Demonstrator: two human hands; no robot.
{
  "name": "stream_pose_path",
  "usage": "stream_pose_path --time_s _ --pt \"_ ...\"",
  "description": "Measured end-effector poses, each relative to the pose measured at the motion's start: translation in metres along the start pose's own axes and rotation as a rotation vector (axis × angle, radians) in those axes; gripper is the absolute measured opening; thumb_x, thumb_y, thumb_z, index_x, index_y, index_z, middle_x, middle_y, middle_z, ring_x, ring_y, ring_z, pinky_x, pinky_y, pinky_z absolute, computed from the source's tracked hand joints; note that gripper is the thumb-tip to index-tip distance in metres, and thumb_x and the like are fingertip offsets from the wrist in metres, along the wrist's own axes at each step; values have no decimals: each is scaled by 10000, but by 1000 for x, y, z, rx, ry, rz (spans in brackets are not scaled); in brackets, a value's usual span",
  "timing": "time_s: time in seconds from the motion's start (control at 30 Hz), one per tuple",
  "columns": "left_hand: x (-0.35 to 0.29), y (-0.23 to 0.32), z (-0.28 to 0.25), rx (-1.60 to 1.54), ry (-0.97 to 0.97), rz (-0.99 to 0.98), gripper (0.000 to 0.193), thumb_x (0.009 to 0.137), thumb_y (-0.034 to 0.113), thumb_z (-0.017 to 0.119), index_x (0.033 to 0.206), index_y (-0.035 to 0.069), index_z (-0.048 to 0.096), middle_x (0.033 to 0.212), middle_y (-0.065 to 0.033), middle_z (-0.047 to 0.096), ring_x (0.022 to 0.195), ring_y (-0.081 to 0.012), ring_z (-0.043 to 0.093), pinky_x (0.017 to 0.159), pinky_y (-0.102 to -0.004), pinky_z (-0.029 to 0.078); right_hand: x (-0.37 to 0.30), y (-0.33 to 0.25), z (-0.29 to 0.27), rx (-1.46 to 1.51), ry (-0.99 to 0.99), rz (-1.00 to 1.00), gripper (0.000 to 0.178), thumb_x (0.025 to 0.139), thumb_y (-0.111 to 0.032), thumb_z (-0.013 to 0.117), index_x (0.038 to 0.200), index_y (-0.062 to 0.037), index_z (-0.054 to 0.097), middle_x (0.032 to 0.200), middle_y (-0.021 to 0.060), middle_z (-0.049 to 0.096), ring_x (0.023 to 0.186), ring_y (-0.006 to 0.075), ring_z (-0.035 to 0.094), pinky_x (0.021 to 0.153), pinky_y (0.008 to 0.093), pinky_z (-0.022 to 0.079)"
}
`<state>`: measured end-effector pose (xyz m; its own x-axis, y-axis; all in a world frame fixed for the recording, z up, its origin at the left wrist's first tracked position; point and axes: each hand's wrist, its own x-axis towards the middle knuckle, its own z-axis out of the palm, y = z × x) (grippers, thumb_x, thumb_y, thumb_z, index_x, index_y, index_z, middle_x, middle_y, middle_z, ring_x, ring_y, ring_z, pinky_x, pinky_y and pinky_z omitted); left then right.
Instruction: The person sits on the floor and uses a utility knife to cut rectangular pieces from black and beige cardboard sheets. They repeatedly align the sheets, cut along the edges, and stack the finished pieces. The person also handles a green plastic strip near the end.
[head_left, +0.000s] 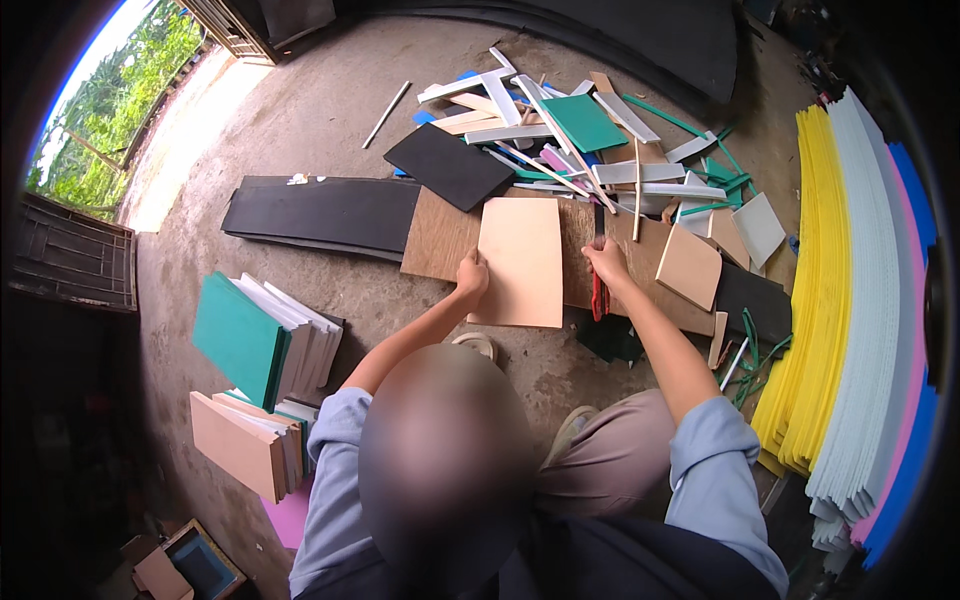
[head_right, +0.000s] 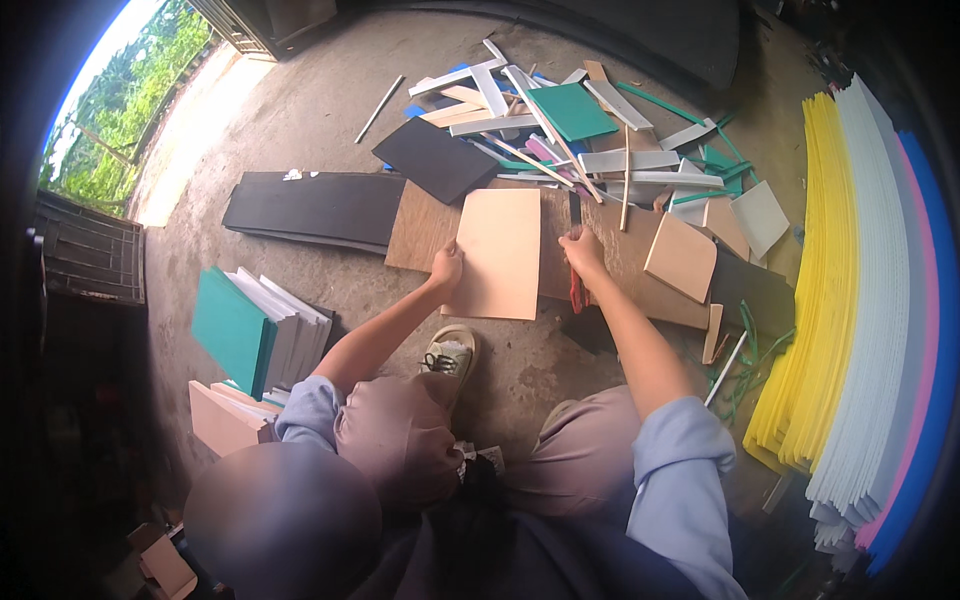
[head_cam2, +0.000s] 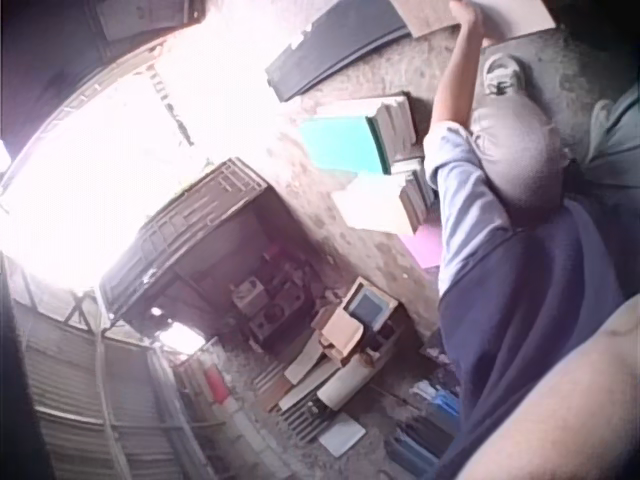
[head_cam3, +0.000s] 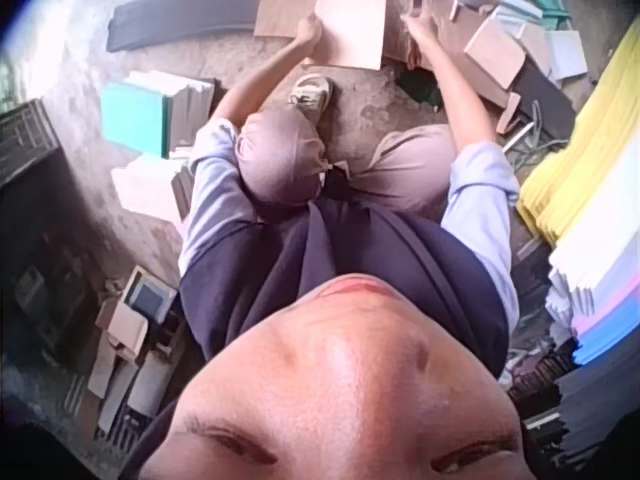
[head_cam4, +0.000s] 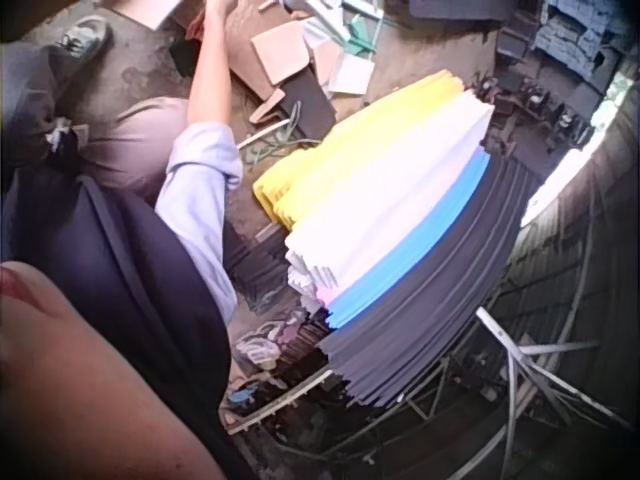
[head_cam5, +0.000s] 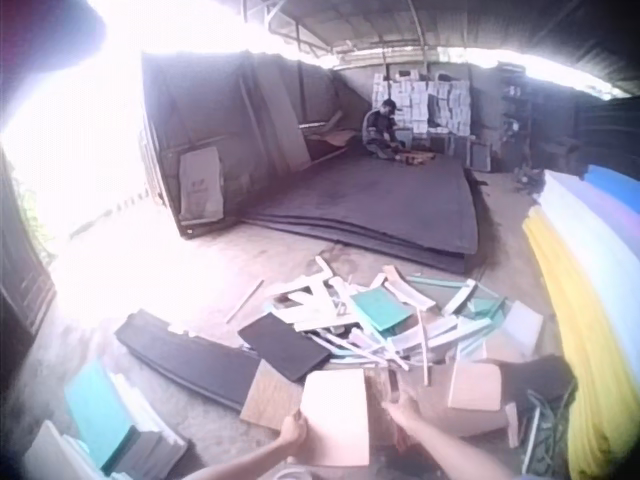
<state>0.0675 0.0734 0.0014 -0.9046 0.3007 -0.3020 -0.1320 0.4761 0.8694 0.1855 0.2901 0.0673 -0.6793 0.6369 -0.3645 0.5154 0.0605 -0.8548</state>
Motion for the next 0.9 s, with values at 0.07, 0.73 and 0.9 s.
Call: stream_pose_path --time_s 0.07,0.73,0.9 --pt "-7 37 45 -51 -78 -81 390 869 118 401 1252 42 393 1189 -184 491 1102 -303 467 917 -363 357 30 42 -13 -283 166 -118 187 738 -165 611 825 -41 501 706 48 572 547 145 562 517 277 469" --pt "114 28 -47 -774 -59 -129 699 829 -28 488 1378 180 108 1021 -95 534 842 -139 557 669 -253 502 47 63 -2 -641 164 -228 512 710 -63 603 1139 57 350 1025 247 376 955 411 456 810 436 406" --pt "49 16 -82 -531 -302 -22 697 846 -12 472 1382 198 79 1176 -89 495 894 -120 556 724 -271 509 38 68 -4 -881 285 -401 490 714 -82 603 1133 35 379 1034 230 382 916 393 461 816 423 403"
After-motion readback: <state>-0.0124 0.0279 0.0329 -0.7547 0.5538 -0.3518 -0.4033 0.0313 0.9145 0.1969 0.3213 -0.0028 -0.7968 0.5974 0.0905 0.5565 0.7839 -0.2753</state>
